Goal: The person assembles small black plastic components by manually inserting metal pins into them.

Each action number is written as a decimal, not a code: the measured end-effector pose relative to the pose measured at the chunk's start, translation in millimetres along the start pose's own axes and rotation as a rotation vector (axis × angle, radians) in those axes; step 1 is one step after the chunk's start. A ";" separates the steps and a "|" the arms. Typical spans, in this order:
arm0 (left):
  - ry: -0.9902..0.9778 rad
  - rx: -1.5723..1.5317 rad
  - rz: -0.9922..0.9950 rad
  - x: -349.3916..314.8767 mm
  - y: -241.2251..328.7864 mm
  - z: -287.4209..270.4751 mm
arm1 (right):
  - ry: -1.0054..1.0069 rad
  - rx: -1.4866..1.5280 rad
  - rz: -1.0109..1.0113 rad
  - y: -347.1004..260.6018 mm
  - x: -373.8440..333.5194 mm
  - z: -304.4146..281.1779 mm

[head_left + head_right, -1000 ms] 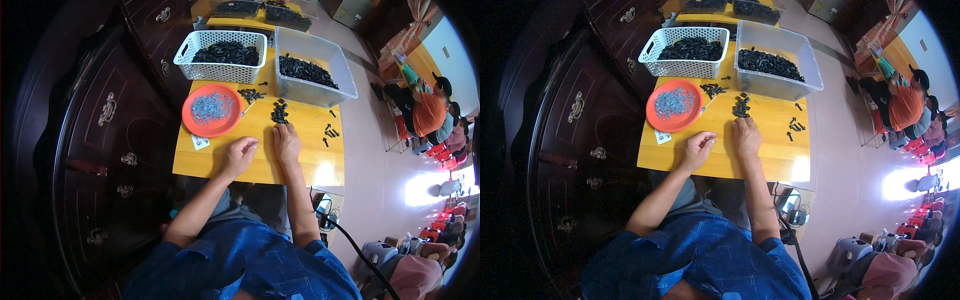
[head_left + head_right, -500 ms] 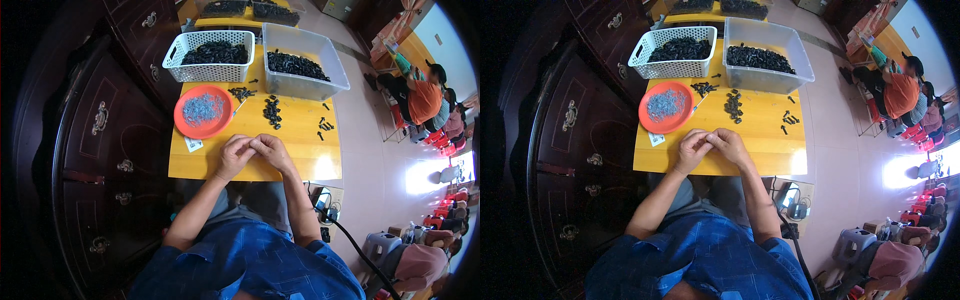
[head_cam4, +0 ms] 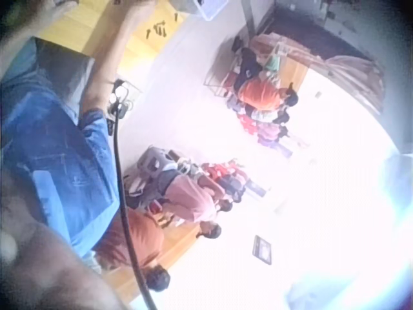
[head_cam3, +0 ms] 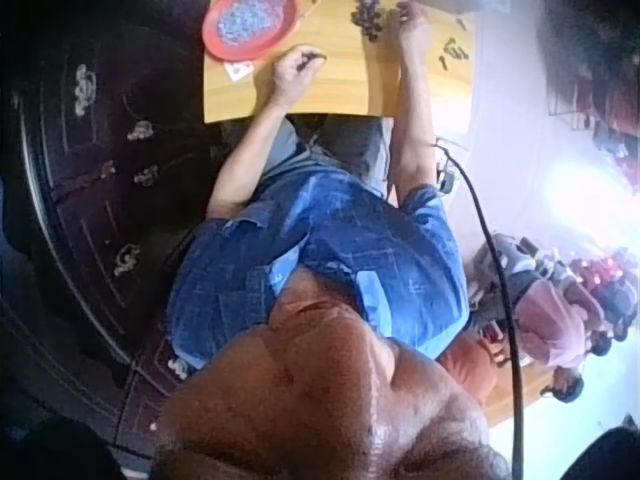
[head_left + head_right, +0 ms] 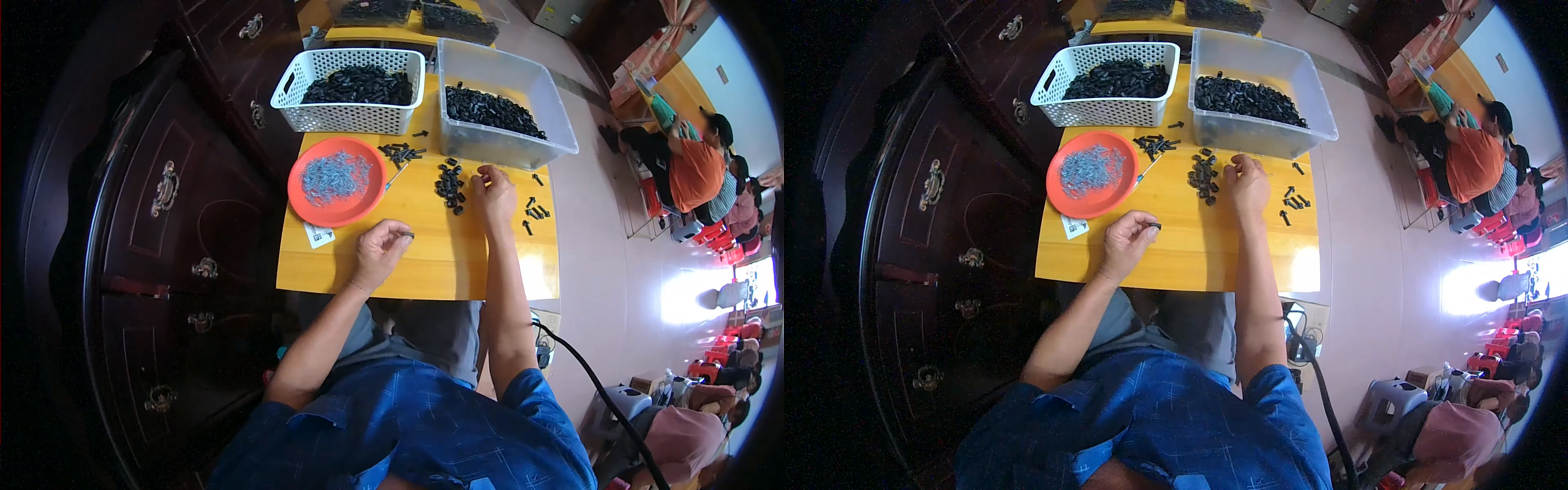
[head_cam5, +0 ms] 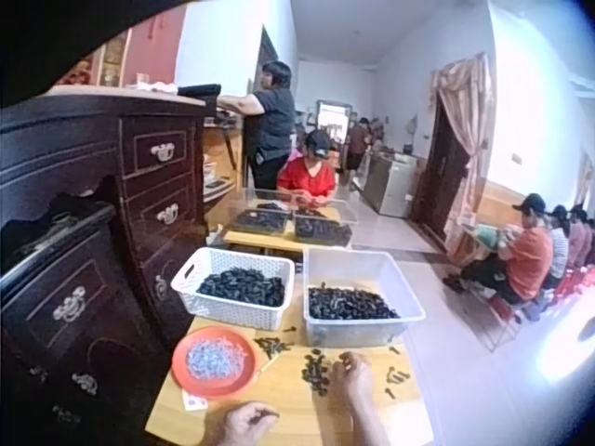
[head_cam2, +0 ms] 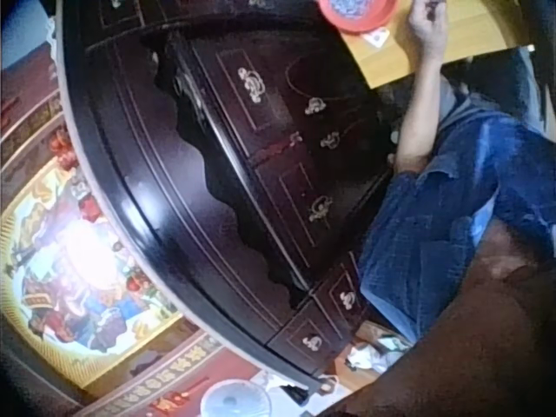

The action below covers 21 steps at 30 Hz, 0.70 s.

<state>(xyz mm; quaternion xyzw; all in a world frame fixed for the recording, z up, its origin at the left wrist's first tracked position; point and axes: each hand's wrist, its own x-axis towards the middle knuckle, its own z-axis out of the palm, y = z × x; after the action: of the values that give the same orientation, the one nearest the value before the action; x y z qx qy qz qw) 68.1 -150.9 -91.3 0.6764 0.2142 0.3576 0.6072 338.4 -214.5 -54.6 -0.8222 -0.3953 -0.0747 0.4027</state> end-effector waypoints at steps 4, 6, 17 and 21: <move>0.021 -0.108 -0.046 -0.8 5.9 -0.8 | -0.027 -0.143 0.055 5.0 6.5 14.5; 0.030 -0.140 -0.074 -0.5 10.3 -1.2 | -0.025 -0.169 0.045 8.2 7.9 19.4; 0.045 -0.371 -0.099 4.4 11.8 -13.3 | -0.072 0.170 0.015 -6.7 -16.7 9.1; 0.027 -0.362 -0.113 4.2 11.1 -13.2 | -0.192 0.468 -0.013 -61.2 -69.8 -5.7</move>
<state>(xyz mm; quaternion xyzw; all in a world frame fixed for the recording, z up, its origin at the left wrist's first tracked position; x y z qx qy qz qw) 59.4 -141.0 -79.4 0.5379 0.1924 0.3647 0.7353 248.9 -237.5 -44.7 -0.7075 -0.4435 0.0949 0.5420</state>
